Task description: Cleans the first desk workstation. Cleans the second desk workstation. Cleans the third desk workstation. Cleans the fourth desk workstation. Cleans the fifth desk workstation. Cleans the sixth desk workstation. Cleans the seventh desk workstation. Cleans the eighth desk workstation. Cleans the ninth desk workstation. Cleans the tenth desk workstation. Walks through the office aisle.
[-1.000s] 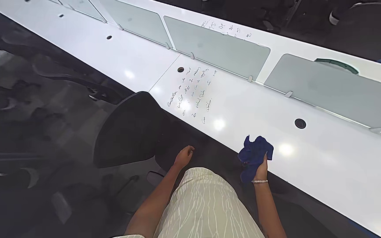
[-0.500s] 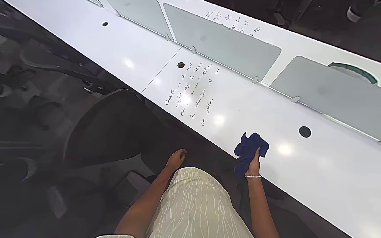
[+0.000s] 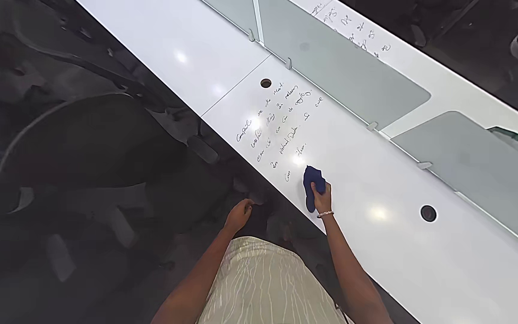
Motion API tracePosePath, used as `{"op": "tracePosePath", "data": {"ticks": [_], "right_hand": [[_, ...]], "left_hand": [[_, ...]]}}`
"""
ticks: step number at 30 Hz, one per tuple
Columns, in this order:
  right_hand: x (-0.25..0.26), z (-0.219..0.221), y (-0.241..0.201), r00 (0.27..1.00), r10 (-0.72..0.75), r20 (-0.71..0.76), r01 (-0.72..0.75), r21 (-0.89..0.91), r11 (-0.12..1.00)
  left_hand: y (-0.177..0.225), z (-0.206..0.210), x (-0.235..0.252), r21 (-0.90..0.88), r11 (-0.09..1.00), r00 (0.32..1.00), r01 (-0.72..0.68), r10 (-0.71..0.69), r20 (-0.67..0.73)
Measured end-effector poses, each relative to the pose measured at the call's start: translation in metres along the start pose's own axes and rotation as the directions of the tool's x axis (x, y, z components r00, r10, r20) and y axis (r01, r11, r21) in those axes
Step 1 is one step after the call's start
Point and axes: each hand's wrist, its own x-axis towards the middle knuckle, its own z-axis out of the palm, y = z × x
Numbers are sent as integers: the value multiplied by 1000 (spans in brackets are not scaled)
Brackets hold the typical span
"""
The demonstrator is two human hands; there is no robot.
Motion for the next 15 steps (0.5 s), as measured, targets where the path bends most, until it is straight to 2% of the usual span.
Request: {"op": "tracePosePath", "data": {"ticks": [2,3,6,9,13,15], "right_hand": [[28,28,4,990,-132,49,141,-265,954],[42,39,5,983,-151,106,182,-405,896],[65,76,1,960,-4,280,215,-728,651],[55,101,20,935,-11,354,308,-798,518],[18,100,48,916,-147,373,394,-775,493],[31,105,47,915,-175,363,401,-777,485]], "left_hand": [[-8,-6,14,-6,1000,1000,-9,9,25],[-10,-10,25,2,1000,999,-14,14,39],[-7,-25,57,50,997,994,-56,51,94],[6,-40,95,100,981,984,-164,157,79],[30,-55,140,123,953,957,-276,284,-53],[39,-56,153,129,950,955,-283,292,-56]]}}
